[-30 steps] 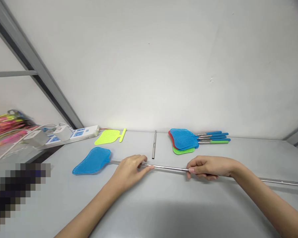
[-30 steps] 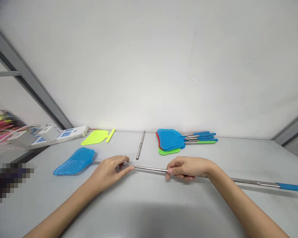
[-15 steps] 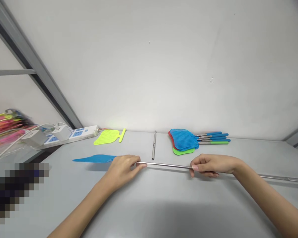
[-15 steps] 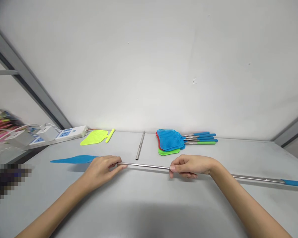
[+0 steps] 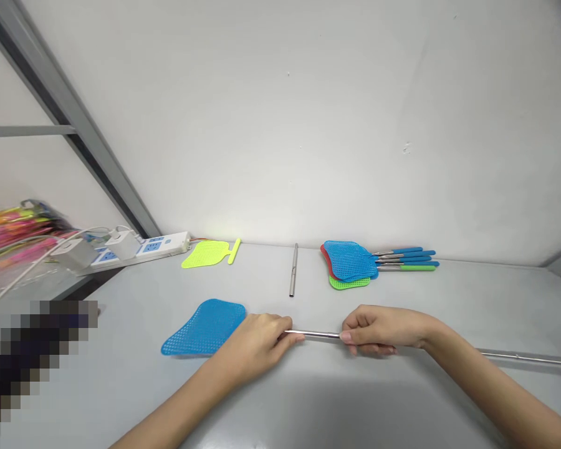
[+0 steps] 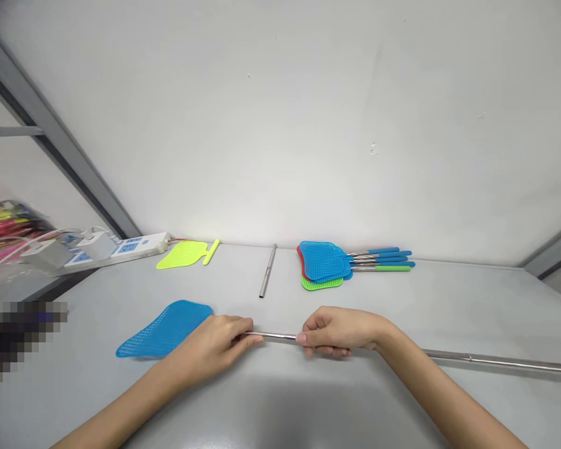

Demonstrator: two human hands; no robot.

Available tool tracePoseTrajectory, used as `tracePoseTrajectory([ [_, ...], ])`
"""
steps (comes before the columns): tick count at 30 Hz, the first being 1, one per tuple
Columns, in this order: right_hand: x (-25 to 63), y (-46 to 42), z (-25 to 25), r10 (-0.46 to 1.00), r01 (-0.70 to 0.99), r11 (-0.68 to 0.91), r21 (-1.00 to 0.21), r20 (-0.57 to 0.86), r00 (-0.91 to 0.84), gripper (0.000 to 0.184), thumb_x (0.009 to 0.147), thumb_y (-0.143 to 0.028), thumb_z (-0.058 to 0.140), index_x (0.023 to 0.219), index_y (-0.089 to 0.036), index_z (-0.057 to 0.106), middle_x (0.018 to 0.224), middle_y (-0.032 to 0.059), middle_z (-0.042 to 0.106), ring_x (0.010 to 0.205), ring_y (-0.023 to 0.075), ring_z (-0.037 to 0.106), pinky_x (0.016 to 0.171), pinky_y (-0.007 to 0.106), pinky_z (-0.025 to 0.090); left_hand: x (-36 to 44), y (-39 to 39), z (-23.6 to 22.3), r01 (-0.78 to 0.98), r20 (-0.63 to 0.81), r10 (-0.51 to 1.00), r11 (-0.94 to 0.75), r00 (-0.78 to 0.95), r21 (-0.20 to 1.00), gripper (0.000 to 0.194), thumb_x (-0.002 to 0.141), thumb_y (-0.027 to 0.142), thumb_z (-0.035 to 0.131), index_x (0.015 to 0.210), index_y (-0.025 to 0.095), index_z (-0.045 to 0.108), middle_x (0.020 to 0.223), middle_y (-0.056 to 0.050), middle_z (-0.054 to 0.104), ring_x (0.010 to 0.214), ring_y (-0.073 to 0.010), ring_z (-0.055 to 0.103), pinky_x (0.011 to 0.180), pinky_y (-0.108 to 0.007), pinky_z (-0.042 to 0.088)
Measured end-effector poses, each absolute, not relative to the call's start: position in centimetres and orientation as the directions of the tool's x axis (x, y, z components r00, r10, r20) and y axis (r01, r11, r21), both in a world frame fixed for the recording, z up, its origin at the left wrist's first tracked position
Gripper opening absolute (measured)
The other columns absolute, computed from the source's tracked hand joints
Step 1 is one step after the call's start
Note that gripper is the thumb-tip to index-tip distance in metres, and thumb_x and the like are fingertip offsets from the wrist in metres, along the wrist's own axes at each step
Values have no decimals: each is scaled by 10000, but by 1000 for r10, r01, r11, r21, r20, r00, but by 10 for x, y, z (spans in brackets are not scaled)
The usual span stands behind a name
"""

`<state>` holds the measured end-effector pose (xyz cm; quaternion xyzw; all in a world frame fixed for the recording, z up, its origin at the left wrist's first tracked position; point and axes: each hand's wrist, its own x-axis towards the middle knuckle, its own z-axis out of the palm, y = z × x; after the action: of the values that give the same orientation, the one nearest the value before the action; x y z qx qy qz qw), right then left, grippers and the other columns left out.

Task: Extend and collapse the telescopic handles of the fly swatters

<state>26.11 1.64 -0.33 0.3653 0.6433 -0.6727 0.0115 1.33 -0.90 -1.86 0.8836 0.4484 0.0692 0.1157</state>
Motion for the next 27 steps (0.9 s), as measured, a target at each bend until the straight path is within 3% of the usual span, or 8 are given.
tracePoseTrajectory([
  [5,255,15,-11,444,511,-193,-837,-539,-716,343,780,-462,488,681,-135,519,435,-86,339,346,24,255,321,153,202,18,-13,-22,759,-18,793,-577,609,301,383,877,396,300,650,173,514,575,-9,546,509,-118,496,454,-239,242],
  [10,250,10,-11,423,521,-238,-820,-570,-704,323,788,-436,487,681,-133,514,486,-75,362,346,15,253,309,154,181,23,-17,-25,762,-34,784,-591,620,266,390,881,395,280,656,180,516,588,-9,563,526,-133,511,463,-248,233],
  [18,247,8,-15,381,506,-308,-806,-591,-711,307,781,-420,503,646,-145,485,419,-96,282,340,24,187,295,160,131,30,-24,-30,793,-63,803,-568,593,222,445,886,412,231,640,179,519,583,-16,580,524,-144,528,463,-261,190],
  [27,245,5,-17,434,528,-276,-803,-594,-677,314,753,-416,534,619,-133,504,432,-80,327,351,20,238,290,142,147,34,-29,-34,777,-54,786,-595,616,205,443,894,389,208,674,183,533,608,-18,599,536,-150,545,468,-272,196],
])
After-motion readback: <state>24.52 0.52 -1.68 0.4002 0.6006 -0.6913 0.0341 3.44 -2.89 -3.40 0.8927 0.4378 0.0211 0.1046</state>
